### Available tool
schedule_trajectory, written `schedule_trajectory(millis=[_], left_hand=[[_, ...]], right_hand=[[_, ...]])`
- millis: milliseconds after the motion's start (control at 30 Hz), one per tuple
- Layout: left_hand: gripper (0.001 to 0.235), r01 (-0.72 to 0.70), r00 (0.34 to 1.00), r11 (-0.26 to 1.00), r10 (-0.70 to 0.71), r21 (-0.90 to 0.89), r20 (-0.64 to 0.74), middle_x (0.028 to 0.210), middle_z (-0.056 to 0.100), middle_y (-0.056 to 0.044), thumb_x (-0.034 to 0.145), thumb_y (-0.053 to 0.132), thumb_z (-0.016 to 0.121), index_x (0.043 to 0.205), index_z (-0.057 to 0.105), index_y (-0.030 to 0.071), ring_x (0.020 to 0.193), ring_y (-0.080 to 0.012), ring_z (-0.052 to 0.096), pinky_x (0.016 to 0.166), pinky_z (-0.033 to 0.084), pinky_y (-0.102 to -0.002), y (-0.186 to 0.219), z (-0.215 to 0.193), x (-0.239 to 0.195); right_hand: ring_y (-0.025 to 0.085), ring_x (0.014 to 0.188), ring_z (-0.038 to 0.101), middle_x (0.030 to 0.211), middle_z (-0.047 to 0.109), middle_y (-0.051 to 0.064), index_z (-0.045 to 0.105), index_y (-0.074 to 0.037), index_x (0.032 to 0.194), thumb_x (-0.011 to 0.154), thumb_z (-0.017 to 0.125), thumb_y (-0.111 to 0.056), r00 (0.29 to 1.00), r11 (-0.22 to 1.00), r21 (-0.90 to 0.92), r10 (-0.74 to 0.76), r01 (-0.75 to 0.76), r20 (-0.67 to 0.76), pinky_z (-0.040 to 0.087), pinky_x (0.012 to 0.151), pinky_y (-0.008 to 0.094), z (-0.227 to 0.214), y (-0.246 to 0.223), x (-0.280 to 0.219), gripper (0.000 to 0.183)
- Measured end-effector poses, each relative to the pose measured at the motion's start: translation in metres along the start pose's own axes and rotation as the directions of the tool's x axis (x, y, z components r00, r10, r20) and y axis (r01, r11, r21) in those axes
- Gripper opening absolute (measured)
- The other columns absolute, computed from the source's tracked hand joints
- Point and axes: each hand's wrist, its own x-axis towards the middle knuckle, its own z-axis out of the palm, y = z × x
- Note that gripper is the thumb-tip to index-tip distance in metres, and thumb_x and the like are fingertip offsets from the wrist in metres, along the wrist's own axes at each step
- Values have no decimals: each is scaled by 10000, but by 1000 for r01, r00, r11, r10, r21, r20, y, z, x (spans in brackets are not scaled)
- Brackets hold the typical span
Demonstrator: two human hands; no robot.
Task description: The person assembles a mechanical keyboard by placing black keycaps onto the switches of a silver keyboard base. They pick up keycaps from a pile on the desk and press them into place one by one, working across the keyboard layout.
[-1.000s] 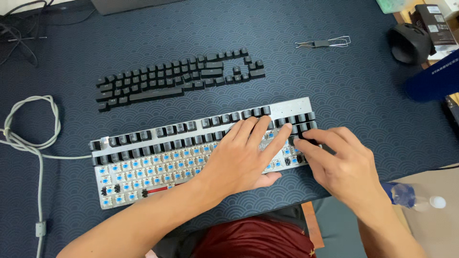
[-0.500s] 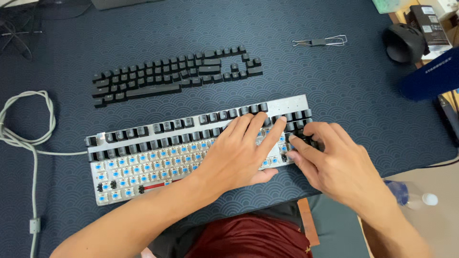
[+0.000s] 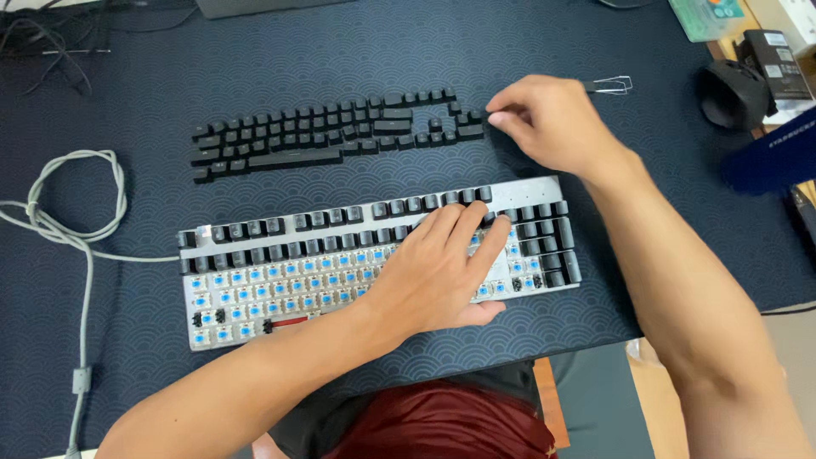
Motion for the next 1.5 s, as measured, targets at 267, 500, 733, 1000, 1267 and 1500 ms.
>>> schedule_trajectory(millis=[267, 500, 733, 1000, 1267, 1500], left_hand=[[1023, 15, 1000, 1000, -15, 8, -14, 1199, 595, -163, 573, 735, 882, 1269, 596, 43, 955, -272, 571, 891, 510, -365, 0, 0, 0], [1019, 13, 1000, 1000, -13, 4, -2, 1203, 587, -160, 564, 721, 880, 1269, 592, 44, 952, -274, 556, 889, 498, -369, 0, -4, 1], [1001, 11, 1000, 1000, -10, 6, -29, 1180, 594, -163, 565, 711, 897, 1244, 597, 40, 921, -261, 557, 871, 509, -358, -1, -3, 0], [1022, 10, 1000, 1000, -10, -1, 4, 1214, 592, -169, 584, 725, 877, 1280, 588, 35, 955, -282, 561, 894, 504, -378, 0, -2, 0], [998, 7, 999, 1000, -7, 9, 51, 1230, 593, -167, 573, 742, 868, 1271, 598, 81, 979, -287, 569, 915, 499, -377, 0, -2, 1], [1004, -1, 1000, 998, -1, 56, 31, 1218, 602, -153, 551, 758, 875, 1248, 602, 89, 957, -272, 572, 897, 500, -356, 1, -3, 2]], right_hand=[[291, 988, 661, 1056, 708, 120, 752, -69, 1237, 1033, 658, -137, 994, 999, 26, -23, 20, 107, 481, 901, 415, 17, 14, 15, 235], [312, 973, 613, 1043, 616, 133, 667, -46, 1172, 1042, 661, -60, 999, 999, 22, 34, -33, -7, 465, 901, 415, 20, 18, 9, 131], [357, 930, 664, 1077, 675, 174, 741, -6, 1200, 1017, 672, -67, 1000, 996, -88, 25, -23, 19, 510, 880, 437, 23, 29, 2, 205], [348, 1012, 632, 1098, 671, 165, 629, 4, 1233, 1046, 662, 0, 991, 990, -104, 80, -92, -110, 469, 889, 451, -42, -44, -34, 190], [334, 1044, 667, 1143, 703, 160, 668, 22, 1146, 1041, 644, 10, 961, 989, -78, 102, -126, -259, 518, 991, 421, -39, -138, -135, 108], [368, 1057, 654, 1200, 676, 181, 686, 32, 1149, 1018, 644, 14, 950, 990, -94, 69, -102, -305, 549, 1017, 470, -28, -149, -149, 139]])
